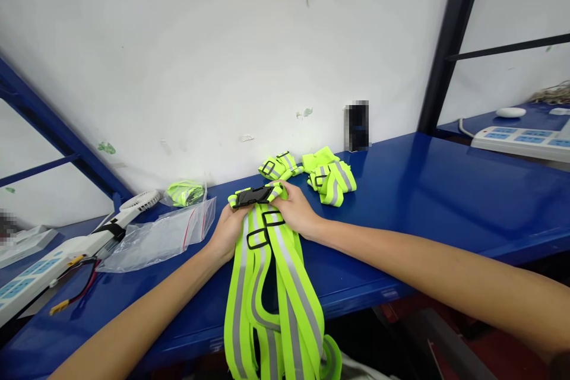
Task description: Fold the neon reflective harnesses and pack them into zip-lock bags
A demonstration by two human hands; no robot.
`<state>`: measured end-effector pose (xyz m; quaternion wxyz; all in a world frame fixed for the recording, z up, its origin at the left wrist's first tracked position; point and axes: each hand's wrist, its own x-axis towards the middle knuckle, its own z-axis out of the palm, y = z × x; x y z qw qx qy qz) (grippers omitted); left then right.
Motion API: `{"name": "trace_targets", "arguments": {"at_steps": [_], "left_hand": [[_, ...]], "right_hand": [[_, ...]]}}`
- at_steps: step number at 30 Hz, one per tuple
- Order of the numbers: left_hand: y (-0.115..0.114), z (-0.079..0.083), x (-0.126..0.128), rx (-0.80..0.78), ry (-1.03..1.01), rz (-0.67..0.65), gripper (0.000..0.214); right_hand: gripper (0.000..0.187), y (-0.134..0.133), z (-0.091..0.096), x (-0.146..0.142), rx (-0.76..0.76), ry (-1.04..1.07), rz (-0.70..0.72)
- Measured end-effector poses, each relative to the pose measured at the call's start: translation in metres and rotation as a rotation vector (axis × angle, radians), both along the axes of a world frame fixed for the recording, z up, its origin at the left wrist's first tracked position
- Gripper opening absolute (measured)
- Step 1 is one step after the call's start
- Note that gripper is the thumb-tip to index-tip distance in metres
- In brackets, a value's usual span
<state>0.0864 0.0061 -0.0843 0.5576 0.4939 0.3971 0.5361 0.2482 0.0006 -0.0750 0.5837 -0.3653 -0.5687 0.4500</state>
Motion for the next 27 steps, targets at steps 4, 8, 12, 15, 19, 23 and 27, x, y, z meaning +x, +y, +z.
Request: {"name": "trace_targets", "arguments": {"at_steps": [4,8,12,15,19,23,27], "left_hand": [[-0.003,0.003,0.004,0.03,0.006,0.0,0.031],[-0.001,0.002,0.004,0.091,0.034,0.027,0.03],[0.005,-0.004,0.0,0.126,0.085,0.113,0.034],[0.008,-0.008,-0.003,0.088,0.071,0.161,0.035],[0.01,-0.011,-0.005,0.016,-0.002,0.149,0.036],[0.009,-0.01,-0.004,-0.075,-0.028,0.172,0.031],[0.009,-0.009,-0.006,-0.097,-0.018,0.078,0.029]], "right_hand": [[0.027,0.0,-0.001,-0.003,0.043,-0.036,-0.06],[0.027,0.002,-0.007,-0.01,0.157,-0.107,-0.134],[0.028,0.007,-0.013,-0.017,0.188,-0.197,-0.162],[0.027,0.011,-0.015,-0.02,0.196,-0.28,-0.181],[0.029,0.013,-0.015,-0.02,0.215,-0.396,-0.197],[0.028,0.012,-0.015,-0.019,0.233,-0.489,-0.239],[0.026,0.012,-0.015,-0.019,0.265,-0.389,-0.228]]}}
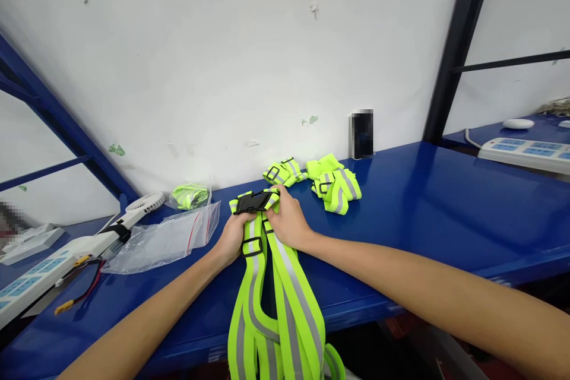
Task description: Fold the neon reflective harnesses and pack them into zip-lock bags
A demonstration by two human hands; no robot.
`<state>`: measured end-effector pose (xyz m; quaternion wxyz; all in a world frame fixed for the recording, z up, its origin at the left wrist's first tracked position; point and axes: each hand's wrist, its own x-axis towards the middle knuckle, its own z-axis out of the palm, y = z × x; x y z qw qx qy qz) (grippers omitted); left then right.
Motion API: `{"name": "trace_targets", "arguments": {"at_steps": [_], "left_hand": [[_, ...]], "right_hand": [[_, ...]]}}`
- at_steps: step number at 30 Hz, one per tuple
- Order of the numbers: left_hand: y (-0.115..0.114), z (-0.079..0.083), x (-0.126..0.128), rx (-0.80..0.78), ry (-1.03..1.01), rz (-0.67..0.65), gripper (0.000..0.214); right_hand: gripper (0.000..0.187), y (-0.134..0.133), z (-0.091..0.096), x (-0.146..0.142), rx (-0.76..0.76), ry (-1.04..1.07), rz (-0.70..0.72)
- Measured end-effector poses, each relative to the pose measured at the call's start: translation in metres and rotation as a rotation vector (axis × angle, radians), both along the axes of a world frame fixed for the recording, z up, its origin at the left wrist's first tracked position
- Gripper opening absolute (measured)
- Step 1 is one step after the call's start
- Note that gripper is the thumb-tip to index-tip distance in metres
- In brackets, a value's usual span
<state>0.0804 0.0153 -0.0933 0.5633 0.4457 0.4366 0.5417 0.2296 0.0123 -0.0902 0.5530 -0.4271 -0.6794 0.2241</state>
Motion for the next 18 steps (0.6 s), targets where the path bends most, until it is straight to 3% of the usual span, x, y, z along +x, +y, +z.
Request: {"name": "trace_targets", "arguments": {"at_steps": [3,12,18], "left_hand": [[0.0,-0.0009,-0.002,0.05,-0.002,-0.083,0.03],[0.0018,0.0013,0.0002,0.388,0.254,-0.005,0.034],[0.0009,0.0027,0.0012,0.443,0.306,0.039,0.03]], "right_hand": [[0.027,0.0011,0.0003,0.0007,0.006,0.08,0.043],[0.026,0.0008,0.0001,-0.0012,-0.029,0.185,0.084],[0.031,-0.0045,-0.0036,-0.0047,-0.059,0.216,0.089]]}}
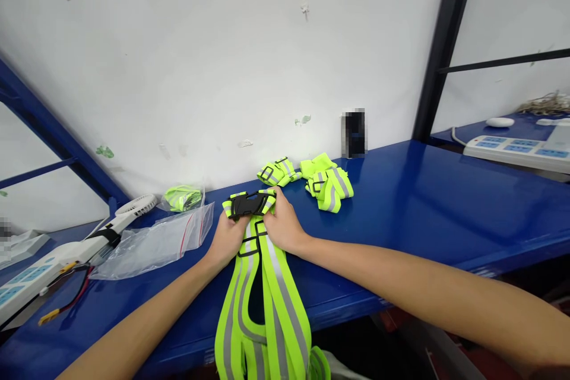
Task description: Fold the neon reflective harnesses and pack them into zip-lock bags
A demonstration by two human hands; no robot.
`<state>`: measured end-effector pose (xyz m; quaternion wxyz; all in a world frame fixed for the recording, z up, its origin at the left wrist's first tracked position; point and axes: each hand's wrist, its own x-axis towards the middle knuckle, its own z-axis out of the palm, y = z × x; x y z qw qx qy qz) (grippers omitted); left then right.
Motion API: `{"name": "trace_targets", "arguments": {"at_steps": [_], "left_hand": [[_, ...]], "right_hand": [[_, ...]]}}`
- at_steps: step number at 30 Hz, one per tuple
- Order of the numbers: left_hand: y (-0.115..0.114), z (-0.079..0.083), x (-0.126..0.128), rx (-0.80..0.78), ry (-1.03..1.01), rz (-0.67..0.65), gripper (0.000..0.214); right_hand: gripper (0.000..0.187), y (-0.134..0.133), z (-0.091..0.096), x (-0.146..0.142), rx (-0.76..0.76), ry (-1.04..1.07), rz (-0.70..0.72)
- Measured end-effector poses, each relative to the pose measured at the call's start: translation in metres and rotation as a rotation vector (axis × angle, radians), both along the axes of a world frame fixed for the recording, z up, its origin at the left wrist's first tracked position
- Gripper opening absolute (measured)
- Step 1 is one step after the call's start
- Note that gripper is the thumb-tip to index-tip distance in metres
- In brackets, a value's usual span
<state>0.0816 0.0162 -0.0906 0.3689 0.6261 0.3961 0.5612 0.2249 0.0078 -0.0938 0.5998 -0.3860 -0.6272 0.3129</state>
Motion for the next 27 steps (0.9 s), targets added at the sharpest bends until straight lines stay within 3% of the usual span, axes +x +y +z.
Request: {"name": "trace_targets", "arguments": {"at_steps": [6,12,18,22,27], "left_hand": [[-0.001,0.001,-0.001,0.016,0.03,-0.009,0.027],[-0.005,0.0,0.0,0.079,0.052,-0.004,0.025],[-0.009,-0.001,-0.008,-0.073,-0.085,-0.389,0.054],[-0.005,-0.003,-0.011,-0.125,-0.174,-0.342,0.045],[-0.006,0.004,-0.01,-0.19,-0.131,-0.348,0.045]], "right_hand": [[0.037,-0.004,0.003,-0.002,-0.028,0.079,0.084],[0.03,0.002,0.007,0.001,0.011,0.119,0.051],[0.027,0.004,0.012,0.006,0.068,0.136,0.066],[0.033,0.0,0.014,0.008,0.01,0.066,0.044],[0.039,-0.013,0.022,0.009,-0.034,0.065,0.073]]}}
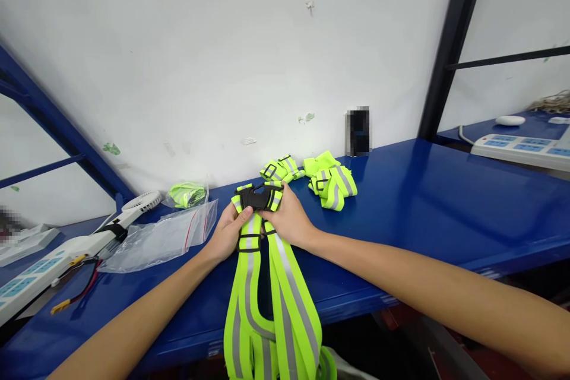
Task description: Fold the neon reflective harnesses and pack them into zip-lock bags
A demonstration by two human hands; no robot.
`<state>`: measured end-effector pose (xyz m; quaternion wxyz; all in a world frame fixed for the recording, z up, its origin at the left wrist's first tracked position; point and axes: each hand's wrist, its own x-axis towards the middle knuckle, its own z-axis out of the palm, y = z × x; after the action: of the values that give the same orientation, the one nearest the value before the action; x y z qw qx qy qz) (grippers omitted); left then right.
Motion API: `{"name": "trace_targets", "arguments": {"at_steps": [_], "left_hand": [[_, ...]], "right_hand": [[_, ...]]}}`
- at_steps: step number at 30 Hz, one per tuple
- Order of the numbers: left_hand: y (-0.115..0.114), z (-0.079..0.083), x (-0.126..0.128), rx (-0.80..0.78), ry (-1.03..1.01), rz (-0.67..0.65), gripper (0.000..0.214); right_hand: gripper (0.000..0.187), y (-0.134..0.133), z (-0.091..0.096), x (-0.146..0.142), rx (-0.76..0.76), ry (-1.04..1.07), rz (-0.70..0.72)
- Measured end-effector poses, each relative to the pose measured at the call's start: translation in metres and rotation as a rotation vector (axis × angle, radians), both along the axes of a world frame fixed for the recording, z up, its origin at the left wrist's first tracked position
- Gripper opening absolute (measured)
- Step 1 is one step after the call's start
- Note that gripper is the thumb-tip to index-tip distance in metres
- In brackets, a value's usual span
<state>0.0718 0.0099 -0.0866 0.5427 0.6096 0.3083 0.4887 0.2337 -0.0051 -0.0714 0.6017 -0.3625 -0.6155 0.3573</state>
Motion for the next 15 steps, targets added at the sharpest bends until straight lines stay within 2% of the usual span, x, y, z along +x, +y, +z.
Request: {"name": "trace_targets", "arguments": {"at_steps": [4,7,10,15], "left_hand": [[0.002,0.003,0.001,0.156,-0.022,0.102,0.042],[0.007,0.001,0.001,0.257,-0.039,0.179,0.042],[0.01,0.002,0.001,0.245,-0.055,0.227,0.042],[0.011,0.004,-0.002,0.213,-0.074,0.258,0.038]], "right_hand": [[0.038,-0.009,0.005,-0.003,-0.098,0.109,0.128],[0.029,-0.013,0.009,-0.005,-0.194,0.216,0.187],[0.027,-0.013,0.011,-0.004,-0.295,0.286,0.216],[0.033,-0.006,0.012,0.001,-0.381,0.331,0.37]]}}
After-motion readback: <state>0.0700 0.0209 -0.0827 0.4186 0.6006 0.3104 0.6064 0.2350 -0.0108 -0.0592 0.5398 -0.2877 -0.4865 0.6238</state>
